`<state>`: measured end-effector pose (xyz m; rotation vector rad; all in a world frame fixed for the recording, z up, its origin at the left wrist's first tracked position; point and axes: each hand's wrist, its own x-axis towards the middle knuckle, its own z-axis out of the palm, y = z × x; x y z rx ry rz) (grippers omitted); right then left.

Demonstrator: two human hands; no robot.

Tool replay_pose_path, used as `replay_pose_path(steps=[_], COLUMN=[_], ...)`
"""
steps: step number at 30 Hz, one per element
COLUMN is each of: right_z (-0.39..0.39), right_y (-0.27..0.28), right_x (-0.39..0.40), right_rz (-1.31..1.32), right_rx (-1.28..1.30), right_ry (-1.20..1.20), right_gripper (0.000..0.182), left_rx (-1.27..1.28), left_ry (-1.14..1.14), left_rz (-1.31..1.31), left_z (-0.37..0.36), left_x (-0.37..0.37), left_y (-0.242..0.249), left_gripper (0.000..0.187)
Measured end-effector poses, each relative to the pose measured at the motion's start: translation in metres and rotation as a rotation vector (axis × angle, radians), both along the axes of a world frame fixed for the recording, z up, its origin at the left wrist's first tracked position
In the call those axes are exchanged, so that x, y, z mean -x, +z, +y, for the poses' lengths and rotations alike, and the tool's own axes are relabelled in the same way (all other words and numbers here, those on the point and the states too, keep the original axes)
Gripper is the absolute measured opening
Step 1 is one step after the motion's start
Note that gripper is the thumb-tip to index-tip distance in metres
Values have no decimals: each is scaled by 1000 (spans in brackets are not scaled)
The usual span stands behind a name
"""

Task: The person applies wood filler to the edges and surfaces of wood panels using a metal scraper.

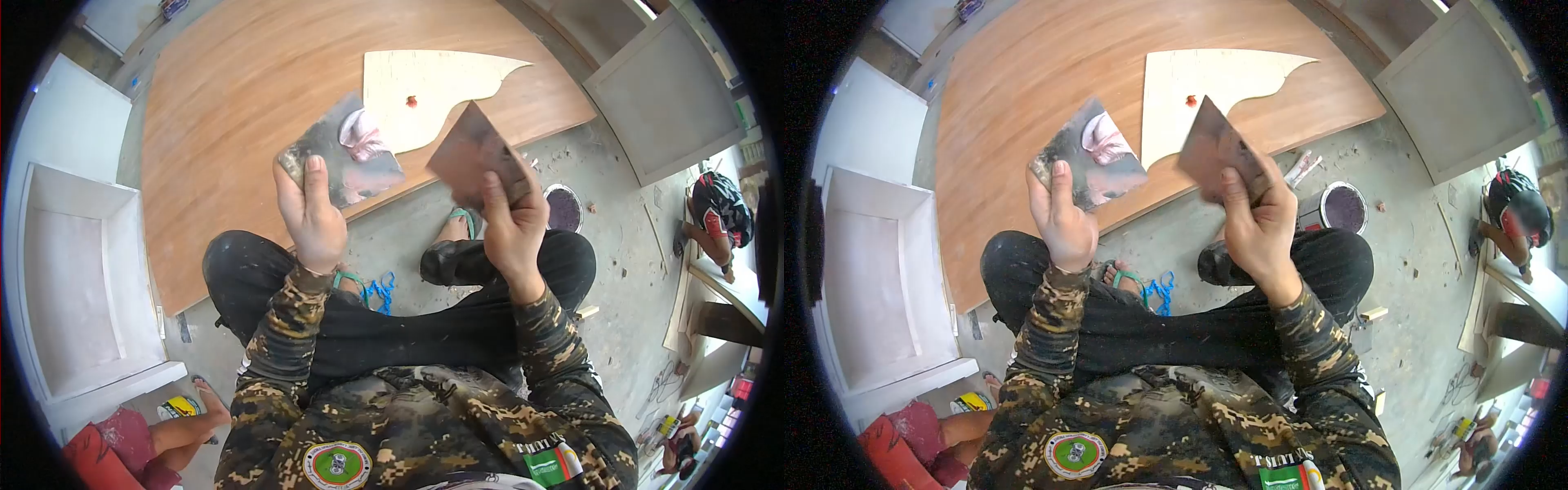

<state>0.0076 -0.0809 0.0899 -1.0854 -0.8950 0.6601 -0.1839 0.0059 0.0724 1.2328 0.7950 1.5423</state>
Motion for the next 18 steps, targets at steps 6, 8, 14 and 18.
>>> replay_pose_path(steps=[6,8,14,18], right_z=[1,7,21,17], right_y=[-5,-9,4,20], right_x=[30,32,17,6], right_rz=[548,547,587,590], right_rx=[190,192,207,53], right_ry=[123,112,58,10], right_gripper=[23,21,16,17], left_rx=[-79,-109,-110,62], left_ry=[89,73,-93,-252], left_rz=[44,105,514,681], left_z=[-22,-29,-43,-40], left_x=[-22,-20,-21,-13], left_y=[4,5,15,20], left_gripper=[22,22,29,27])
